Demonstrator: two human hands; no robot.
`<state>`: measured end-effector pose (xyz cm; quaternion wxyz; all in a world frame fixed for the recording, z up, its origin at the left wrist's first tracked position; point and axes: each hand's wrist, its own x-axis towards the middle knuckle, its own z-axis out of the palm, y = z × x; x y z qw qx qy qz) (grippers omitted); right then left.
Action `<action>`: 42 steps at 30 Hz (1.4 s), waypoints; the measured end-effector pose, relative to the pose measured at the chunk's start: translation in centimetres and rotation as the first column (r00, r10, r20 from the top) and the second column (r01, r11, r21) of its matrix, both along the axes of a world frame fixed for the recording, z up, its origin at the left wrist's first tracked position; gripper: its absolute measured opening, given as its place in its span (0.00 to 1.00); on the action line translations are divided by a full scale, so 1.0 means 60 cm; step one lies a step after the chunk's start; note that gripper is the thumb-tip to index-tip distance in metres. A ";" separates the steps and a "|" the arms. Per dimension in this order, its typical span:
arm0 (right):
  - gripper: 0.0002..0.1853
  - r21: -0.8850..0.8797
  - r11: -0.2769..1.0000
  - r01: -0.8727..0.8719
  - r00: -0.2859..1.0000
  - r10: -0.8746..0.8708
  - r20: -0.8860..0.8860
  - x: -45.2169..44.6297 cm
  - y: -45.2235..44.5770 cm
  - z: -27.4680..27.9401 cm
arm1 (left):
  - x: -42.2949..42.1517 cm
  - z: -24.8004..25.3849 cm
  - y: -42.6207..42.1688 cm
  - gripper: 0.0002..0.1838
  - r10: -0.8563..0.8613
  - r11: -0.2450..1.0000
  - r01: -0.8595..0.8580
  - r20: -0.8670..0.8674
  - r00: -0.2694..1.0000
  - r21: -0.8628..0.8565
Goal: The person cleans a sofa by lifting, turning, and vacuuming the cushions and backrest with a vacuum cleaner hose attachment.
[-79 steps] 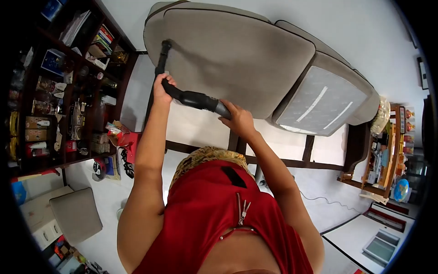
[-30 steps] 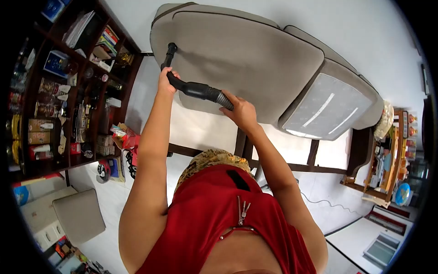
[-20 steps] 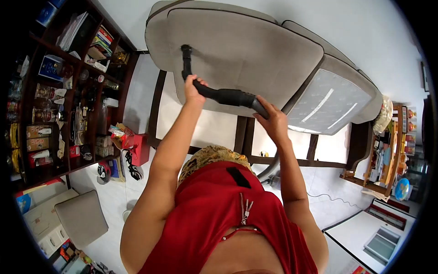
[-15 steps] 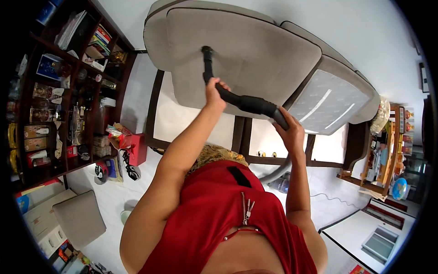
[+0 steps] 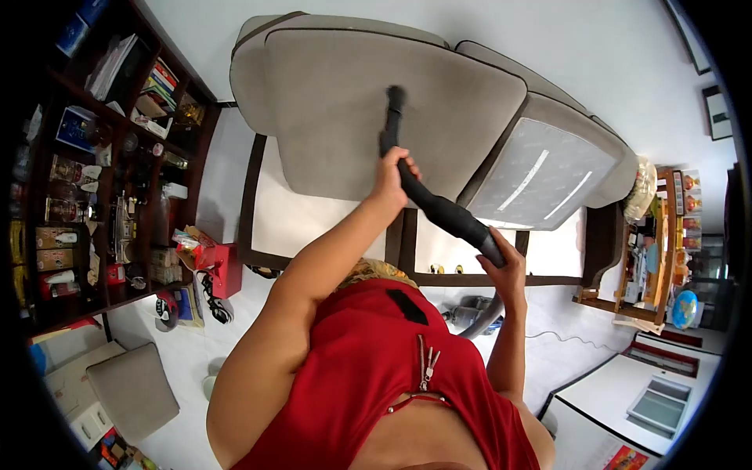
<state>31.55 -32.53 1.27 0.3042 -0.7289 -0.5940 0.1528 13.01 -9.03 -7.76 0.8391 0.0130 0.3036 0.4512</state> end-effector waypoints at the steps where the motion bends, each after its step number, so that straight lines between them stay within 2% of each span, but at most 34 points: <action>1: 0.34 -0.085 0.996 0.026 0.998 -0.030 -0.051 -0.021 0.019 0.009 | -0.030 0.014 0.006 0.09 0.024 0.999 -0.024 -0.018 1.000 0.034; 3: 0.34 -0.015 0.996 -0.087 0.996 0.087 0.012 -0.032 0.062 -0.016 | -0.088 0.027 0.029 0.09 0.111 0.988 -0.103 -0.064 0.992 0.111; 5: 0.34 0.064 0.985 -0.158 0.986 0.160 -0.041 -0.057 0.120 -0.022 | -0.139 0.034 0.063 0.09 0.220 0.965 -0.195 -0.141 0.965 0.173; 7: 0.34 -0.022 0.981 -0.191 0.982 0.191 -0.003 -0.078 0.173 -0.015 | -0.183 0.029 0.105 0.10 0.290 0.953 -0.265 -0.192 0.938 0.147; 10: 0.34 0.051 0.970 -0.236 0.972 0.236 0.009 -0.084 0.222 -0.032 | -0.201 -0.001 0.150 0.10 0.332 0.943 -0.325 -0.192 0.924 0.066; 12: 0.34 0.021 0.982 -0.186 0.982 0.184 0.049 -0.065 0.218 -0.034 | -0.181 -0.012 0.159 0.10 0.351 0.936 -0.351 -0.215 0.911 0.036; 15: 0.34 0.020 0.993 -0.120 0.991 0.118 0.065 -0.022 0.190 -0.046 | -0.121 -0.034 0.137 0.10 0.302 0.953 -0.294 -0.216 0.929 0.070; 21: 0.33 0.032 0.998 0.056 0.995 -0.058 0.077 0.099 0.086 -0.054 | 0.066 -0.047 0.049 0.08 0.224 0.975 -0.220 -0.229 0.947 0.040; 23: 0.32 -0.038 0.992 0.117 0.992 -0.115 0.047 0.135 0.050 -0.039 | 0.129 -0.035 0.017 0.08 0.194 0.980 -0.200 -0.232 0.953 -0.002; 26: 0.32 0.003 0.985 0.171 0.984 -0.171 0.055 0.180 0.000 -0.015 | 0.210 -0.037 -0.020 0.08 0.129 0.989 -0.139 -0.167 0.977 -0.047; 29: 0.34 -0.094 0.963 0.252 0.968 -0.251 0.028 0.216 -0.041 0.006 | 0.269 -0.032 -0.054 0.08 0.070 0.992 -0.083 -0.136 0.988 -0.094; 32: 0.35 -0.110 0.971 0.214 0.974 -0.220 -0.047 0.244 -0.075 0.013 | 0.289 -0.018 -0.075 0.08 0.008 0.993 -0.021 -0.113 0.994 -0.113; 35: 0.36 -0.023 0.996 0.087 0.995 -0.088 -0.052 0.265 -0.089 0.002 | 0.280 0.001 -0.083 0.09 -0.017 0.996 0.007 -0.110 0.994 -0.084; 37: 0.36 -0.047 0.998 0.040 0.999 -0.042 -0.035 0.267 -0.076 -0.002 | 0.255 0.024 -0.085 0.09 0.021 1.000 -0.022 -0.121 0.992 -0.008; 39: 0.36 0.017 0.999 -0.050 0.997 0.051 -0.064 0.262 -0.047 -0.009 | 0.219 0.047 -0.078 0.09 0.100 0.994 -0.089 -0.196 0.975 0.066; 42: 0.34 0.020 0.990 -0.143 0.988 0.144 -0.051 0.251 0.013 -0.014 | 0.157 0.033 -0.045 0.10 0.221 0.972 -0.200 -0.190 0.957 0.124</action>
